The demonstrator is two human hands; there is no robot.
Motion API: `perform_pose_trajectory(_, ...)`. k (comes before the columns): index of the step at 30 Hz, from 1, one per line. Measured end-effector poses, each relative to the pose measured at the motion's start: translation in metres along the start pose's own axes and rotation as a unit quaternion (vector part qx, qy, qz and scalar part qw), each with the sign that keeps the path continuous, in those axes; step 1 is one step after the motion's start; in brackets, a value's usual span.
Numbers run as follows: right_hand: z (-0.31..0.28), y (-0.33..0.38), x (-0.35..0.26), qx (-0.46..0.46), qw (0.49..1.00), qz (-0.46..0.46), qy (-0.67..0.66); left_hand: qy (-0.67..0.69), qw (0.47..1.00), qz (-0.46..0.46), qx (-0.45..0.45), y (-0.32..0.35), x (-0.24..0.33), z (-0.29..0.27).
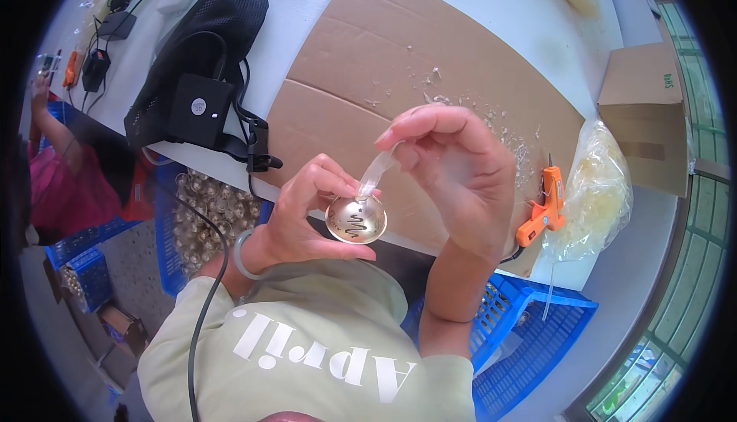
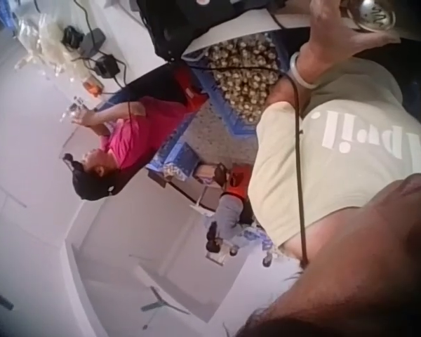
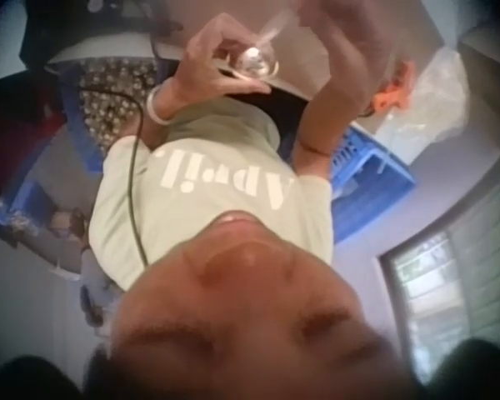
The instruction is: Applying hot glue to a gold ornament and attaching a decorative ribbon.
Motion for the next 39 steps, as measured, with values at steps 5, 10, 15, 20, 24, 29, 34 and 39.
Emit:
perform_pose_trajectory(5,0.011,0.02,-0.02,-0.103,0.99,-0.093,0.024,-0.028,0.998,0.012,0.048,0.0,0.001,-0.005)
perform_pose_trajectory(10,0.008,0.036,-0.028,-0.19,0.969,-0.148,0.047,-0.045,0.997,0.054,0.04,-0.003,0.008,-0.005)
perform_pose_trajectory(15,-0.017,0.03,-0.015,-0.072,0.99,-0.122,0.004,-0.068,0.995,0.065,0.018,-0.004,0.009,-0.001)
perform_pose_trajectory(20,-0.016,0.013,-0.005,0.038,0.998,-0.052,-0.012,-0.069,0.995,0.077,-0.003,-0.003,0.009,0.001)
perform_pose_trajectory(24,-0.012,0.005,0.001,0.032,0.999,-0.028,-0.006,-0.058,0.997,0.055,0.008,-0.005,0.01,0.004)
perform_pose_trajectory(29,-0.005,0.009,0.001,-0.028,0.999,-0.045,0.003,-0.086,0.996,0.013,0.016,-0.007,0.01,0.001)
perform_pose_trajectory(34,-0.006,0.015,-0.005,-0.043,0.996,-0.078,0.022,-0.112,0.993,0.033,-0.014,-0.006,0.008,0.004)
perform_pose_trajectory(39,-0.01,0.012,-0.002,-0.044,0.996,-0.071,-0.009,-0.075,0.997,0.019,0.009,-0.002,0.004,0.003)
Point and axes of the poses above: each hand's wrist, its own y-axis away from the middle knuckle, its own z-axis out of the palm, x = y × z, the point moved 8 cm from there along -y, towards the middle knuckle, and after that the axes turned 10 degrees about z, right-handed, at the moved point
